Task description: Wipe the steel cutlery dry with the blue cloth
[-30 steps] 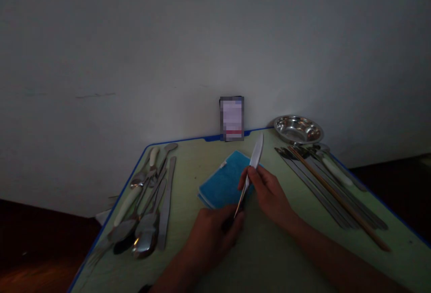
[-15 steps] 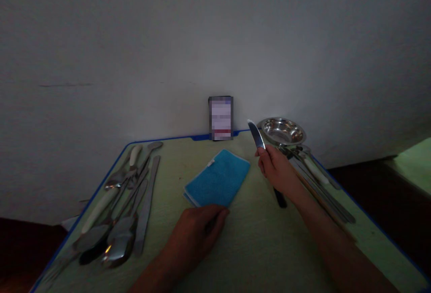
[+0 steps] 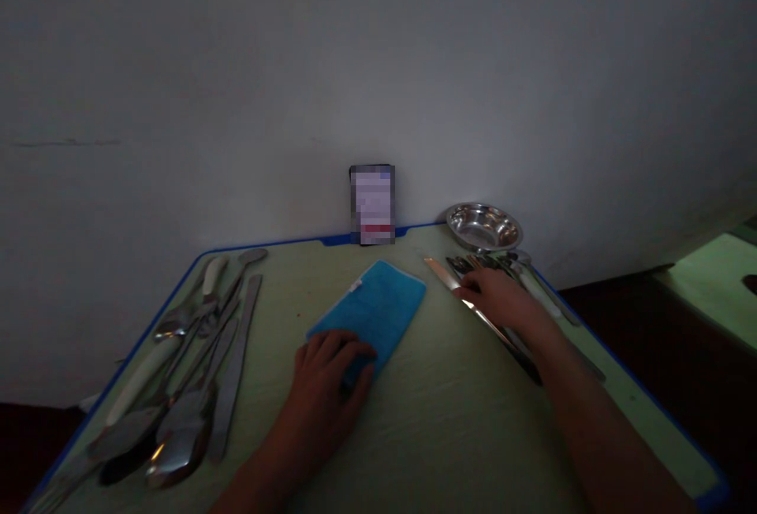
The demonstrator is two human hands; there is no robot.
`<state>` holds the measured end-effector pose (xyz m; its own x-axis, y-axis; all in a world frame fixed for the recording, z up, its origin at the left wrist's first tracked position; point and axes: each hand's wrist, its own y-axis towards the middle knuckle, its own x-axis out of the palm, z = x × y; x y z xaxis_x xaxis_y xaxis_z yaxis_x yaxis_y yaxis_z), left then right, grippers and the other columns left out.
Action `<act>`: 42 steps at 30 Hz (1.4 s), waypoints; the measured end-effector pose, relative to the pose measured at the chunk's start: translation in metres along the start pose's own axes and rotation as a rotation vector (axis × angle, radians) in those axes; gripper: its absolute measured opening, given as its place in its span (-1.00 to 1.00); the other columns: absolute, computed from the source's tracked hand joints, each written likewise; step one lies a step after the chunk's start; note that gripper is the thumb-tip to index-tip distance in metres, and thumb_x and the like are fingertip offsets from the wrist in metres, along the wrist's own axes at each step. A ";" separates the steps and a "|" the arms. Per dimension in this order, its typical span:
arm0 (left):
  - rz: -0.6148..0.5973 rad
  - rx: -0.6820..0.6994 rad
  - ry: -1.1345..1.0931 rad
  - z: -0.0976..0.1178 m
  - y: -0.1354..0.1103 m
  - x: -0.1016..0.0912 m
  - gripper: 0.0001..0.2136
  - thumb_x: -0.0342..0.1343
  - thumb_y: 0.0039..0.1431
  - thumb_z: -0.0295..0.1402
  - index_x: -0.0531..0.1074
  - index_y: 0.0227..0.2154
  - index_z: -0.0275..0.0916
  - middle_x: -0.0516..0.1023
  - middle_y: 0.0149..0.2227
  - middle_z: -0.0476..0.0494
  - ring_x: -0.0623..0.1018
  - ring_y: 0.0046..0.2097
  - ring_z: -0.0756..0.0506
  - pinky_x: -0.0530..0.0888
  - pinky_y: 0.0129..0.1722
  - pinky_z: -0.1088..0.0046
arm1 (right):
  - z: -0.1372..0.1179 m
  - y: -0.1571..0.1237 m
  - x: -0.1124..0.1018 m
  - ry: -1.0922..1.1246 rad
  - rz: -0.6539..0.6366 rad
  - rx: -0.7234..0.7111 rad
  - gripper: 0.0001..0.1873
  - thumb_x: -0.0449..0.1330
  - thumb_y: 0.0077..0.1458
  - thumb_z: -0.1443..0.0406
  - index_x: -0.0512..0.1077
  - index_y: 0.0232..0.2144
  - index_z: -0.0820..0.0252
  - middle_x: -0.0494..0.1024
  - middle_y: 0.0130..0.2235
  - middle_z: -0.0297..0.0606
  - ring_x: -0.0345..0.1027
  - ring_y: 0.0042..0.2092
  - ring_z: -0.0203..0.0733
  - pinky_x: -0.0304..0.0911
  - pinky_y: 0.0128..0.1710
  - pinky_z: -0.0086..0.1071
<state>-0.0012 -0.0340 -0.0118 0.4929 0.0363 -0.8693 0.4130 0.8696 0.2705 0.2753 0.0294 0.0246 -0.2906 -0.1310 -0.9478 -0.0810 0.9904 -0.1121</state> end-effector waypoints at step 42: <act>-0.065 -0.137 -0.250 0.008 0.006 -0.001 -0.72 -0.09 0.20 -0.26 0.36 -0.08 -0.15 0.45 -0.08 -0.14 0.44 -0.04 -0.14 0.39 -0.03 0.24 | 0.011 -0.005 -0.005 0.094 -0.106 -0.181 -0.77 0.02 0.07 0.25 0.44 -0.44 0.20 0.52 -0.38 -0.17 0.37 -0.35 -0.15 0.16 -0.39 -0.35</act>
<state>0.0071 -0.0328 -0.0055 0.6490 -0.1296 -0.7497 0.3513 0.9251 0.1442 0.2876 0.0256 0.0270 -0.3578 -0.2462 -0.9007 -0.2836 0.9477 -0.1464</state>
